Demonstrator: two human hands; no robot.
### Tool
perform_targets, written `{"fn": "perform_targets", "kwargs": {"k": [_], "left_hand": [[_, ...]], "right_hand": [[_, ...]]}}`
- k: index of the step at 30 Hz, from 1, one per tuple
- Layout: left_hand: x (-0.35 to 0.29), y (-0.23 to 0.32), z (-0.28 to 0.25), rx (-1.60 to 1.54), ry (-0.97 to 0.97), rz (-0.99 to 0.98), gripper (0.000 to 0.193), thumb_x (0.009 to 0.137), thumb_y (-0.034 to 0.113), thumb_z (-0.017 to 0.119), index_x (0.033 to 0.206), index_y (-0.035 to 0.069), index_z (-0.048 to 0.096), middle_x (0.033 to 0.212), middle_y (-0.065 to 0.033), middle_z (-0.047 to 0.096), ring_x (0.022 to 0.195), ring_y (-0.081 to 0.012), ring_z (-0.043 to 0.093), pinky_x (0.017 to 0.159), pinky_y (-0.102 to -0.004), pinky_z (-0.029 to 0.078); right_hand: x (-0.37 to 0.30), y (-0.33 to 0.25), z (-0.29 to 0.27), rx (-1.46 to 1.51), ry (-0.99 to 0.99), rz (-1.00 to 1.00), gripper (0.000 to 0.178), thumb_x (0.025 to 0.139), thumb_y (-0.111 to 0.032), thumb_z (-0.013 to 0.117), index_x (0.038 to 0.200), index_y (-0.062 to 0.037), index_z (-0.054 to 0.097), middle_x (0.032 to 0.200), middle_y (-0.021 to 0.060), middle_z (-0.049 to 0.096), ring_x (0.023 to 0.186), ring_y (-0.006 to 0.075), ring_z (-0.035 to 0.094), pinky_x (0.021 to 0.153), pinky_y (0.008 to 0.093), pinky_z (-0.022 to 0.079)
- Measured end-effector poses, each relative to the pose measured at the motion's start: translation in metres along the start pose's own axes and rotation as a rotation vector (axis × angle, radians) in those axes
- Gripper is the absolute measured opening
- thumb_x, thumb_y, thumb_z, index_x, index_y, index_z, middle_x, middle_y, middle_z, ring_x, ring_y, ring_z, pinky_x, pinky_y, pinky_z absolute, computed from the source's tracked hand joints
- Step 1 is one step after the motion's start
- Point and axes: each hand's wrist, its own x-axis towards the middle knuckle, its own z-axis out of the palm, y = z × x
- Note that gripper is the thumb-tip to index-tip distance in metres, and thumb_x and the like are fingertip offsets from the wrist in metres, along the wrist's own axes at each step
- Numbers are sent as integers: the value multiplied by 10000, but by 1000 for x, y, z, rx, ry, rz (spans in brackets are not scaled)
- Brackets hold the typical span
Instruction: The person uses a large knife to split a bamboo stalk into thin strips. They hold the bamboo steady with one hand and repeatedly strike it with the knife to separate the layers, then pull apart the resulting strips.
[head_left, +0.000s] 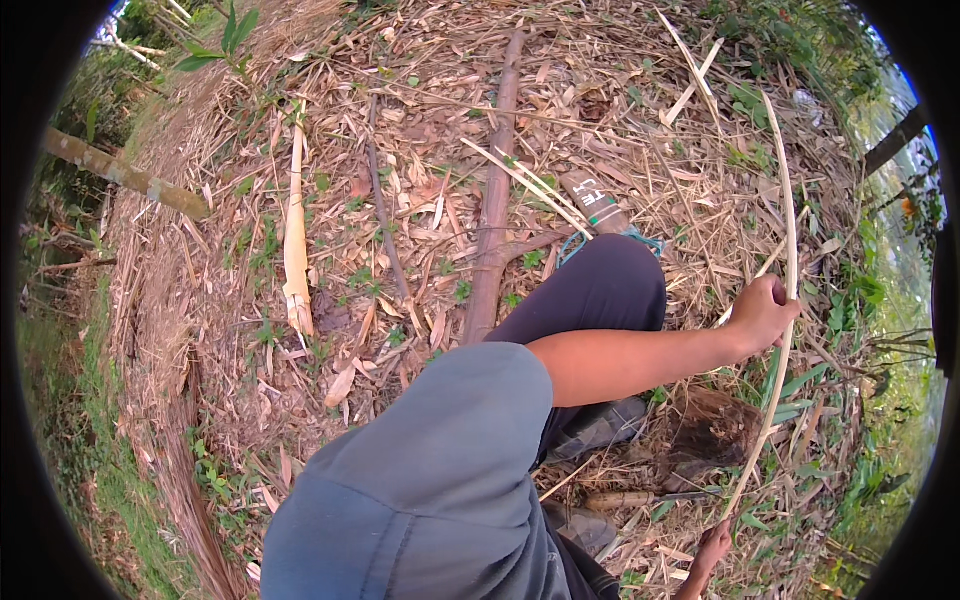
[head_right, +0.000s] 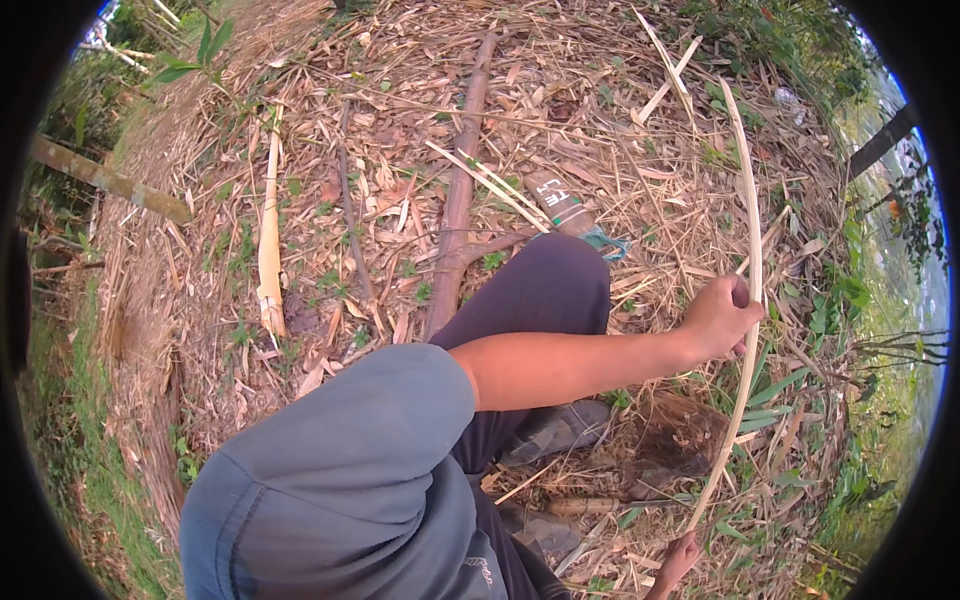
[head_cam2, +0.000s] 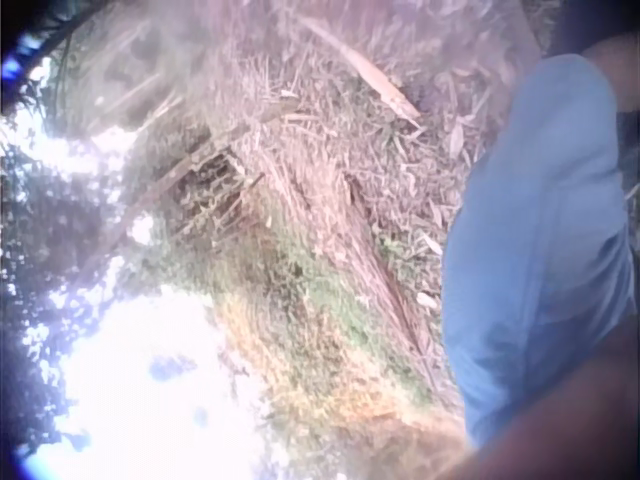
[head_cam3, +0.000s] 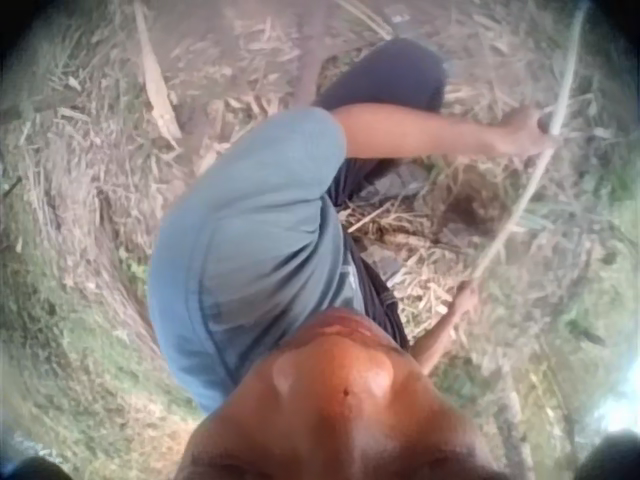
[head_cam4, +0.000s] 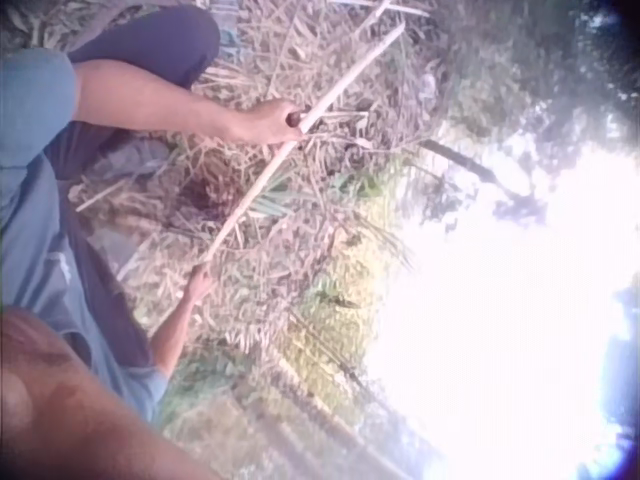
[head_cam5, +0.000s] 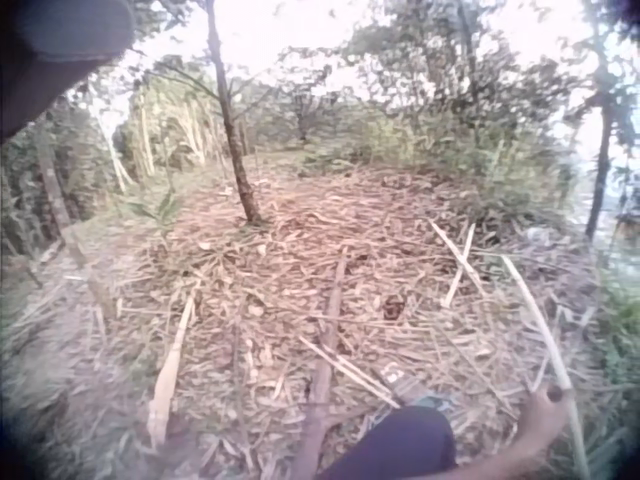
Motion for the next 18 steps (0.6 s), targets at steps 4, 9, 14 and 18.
{"fn": "perform_targets", "kwargs": {"k": [4,9,14,18], "left_hand": [[7,-13,4,-28,8,31,235,894,159,670,887,-31,531,798,-107,604,627,-192,664,471,-305,582],[7,-14,6,-31,2,9,234,906,169,660,910,-31,539,804,-107,605,635,-185,666,474,-306,570],[3,-7,1,-49,-76,-12,247,913,173,652,992,-29,535,884,-111,620,672,-160,669,521,-291,546],[-3,31,-16,133,-189,242,245,934,156,633,1087,-22,566,963,-101,641,786,-162,686,619,-299,573]], "right_hand": [[-6,-12,6,40,-24,11,623,1053,-478,459,563,-113,342,465,-20,330,411,82,297,413,276,219],[-9,-12,7,41,-10,31,624,1050,-497,455,559,-125,349,466,-28,324,413,79,280,410,273,203],[-3,-15,9,187,-9,126,605,1042,-493,475,573,-128,361,476,-36,313,412,78,282,410,268,195],[-4,-16,7,257,10,197,584,1033,-484,502,586,-141,349,491,-46,297,420,72,270,414,263,181]]}}
